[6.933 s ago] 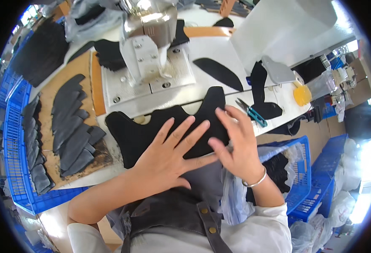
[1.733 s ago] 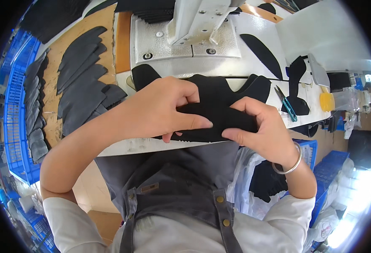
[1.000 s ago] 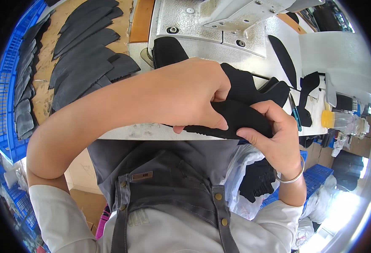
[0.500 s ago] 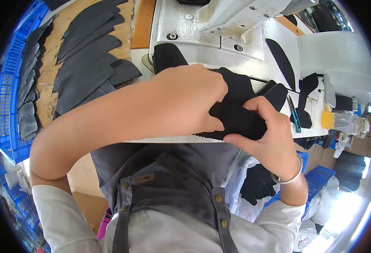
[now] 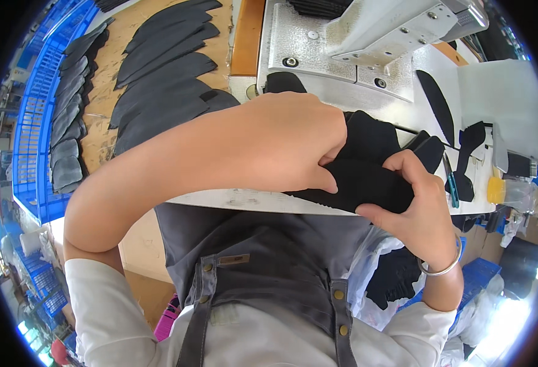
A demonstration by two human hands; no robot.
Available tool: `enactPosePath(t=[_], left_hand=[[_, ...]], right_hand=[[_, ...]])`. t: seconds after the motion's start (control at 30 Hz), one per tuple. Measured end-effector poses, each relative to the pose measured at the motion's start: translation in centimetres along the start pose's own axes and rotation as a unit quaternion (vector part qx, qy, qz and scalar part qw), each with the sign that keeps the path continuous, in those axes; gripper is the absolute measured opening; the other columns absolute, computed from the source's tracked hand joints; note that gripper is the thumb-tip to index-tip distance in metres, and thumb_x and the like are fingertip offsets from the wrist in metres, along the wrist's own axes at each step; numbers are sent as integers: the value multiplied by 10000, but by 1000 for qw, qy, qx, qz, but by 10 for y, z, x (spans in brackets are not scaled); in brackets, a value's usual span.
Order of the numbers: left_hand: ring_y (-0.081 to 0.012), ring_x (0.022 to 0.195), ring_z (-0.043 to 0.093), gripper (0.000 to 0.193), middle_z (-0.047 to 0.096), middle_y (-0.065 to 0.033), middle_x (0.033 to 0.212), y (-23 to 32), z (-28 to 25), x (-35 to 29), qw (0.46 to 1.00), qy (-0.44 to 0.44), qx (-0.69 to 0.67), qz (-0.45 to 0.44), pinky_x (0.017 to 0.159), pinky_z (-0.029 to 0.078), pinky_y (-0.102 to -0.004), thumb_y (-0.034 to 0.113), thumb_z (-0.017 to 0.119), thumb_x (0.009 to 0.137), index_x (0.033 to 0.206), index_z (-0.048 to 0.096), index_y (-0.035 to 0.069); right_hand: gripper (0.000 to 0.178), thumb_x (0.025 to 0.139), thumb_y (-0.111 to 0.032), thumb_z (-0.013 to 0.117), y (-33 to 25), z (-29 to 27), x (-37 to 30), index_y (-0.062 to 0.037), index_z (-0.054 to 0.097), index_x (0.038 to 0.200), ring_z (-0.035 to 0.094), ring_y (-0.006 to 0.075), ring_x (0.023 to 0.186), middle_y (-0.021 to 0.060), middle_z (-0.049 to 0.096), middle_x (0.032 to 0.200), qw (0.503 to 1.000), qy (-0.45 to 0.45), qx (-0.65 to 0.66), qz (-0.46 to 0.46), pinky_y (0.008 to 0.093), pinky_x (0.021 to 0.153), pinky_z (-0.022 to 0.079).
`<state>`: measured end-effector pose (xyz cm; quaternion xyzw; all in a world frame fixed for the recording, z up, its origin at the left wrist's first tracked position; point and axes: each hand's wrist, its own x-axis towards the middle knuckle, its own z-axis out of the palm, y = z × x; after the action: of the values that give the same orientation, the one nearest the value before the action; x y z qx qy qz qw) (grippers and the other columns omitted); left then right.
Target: Manually aligning and stacking black shoe upper components at a factory workbench.
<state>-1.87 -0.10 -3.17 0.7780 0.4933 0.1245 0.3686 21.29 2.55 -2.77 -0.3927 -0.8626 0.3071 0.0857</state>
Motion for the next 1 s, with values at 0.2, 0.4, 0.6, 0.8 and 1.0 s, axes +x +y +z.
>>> enactPosePath(t=[0.2,0.4,0.6,0.8,1.0], left_hand=[[-313,567,592,302,590,-139,578,-3,1,-2,1000,0,19,13,531,420,-371,210,732,770,687,555,-20],[-312,683,603,265,619,-121,713,1,11,-18,996,54,54,56,586,436,-384,215,734,762,774,571,7],[-337,1111,542,531,547,-141,1220,24,47,-38,897,327,296,22,875,448,-390,70,698,688,1204,573,64],[-258,1387,294,908,317,-130,1492,34,94,-15,943,173,283,39,1123,239,-419,396,726,643,1384,386,-4],[-238,1367,339,938,352,-100,1481,29,99,-14,938,196,284,37,1109,273,-398,346,755,592,1391,387,22]], right_hand=[[516,593,-126,842,-1,-1,1,-21,508,972,612,379,712,171,606,790,1000,-11,-1,10,362,636,484],[487,609,-135,831,0,1,2,-30,507,958,607,383,701,166,603,781,1000,-3,10,4,367,625,480],[489,626,-151,818,8,1,0,-14,494,966,598,385,685,171,589,754,999,5,-11,-41,396,603,469],[398,707,-185,775,17,-9,-6,8,527,952,622,347,685,176,608,737,998,-1,43,-45,376,600,475],[224,879,-193,654,34,-35,-14,10,567,840,569,93,480,32,587,611,956,-90,222,171,219,454,432]])
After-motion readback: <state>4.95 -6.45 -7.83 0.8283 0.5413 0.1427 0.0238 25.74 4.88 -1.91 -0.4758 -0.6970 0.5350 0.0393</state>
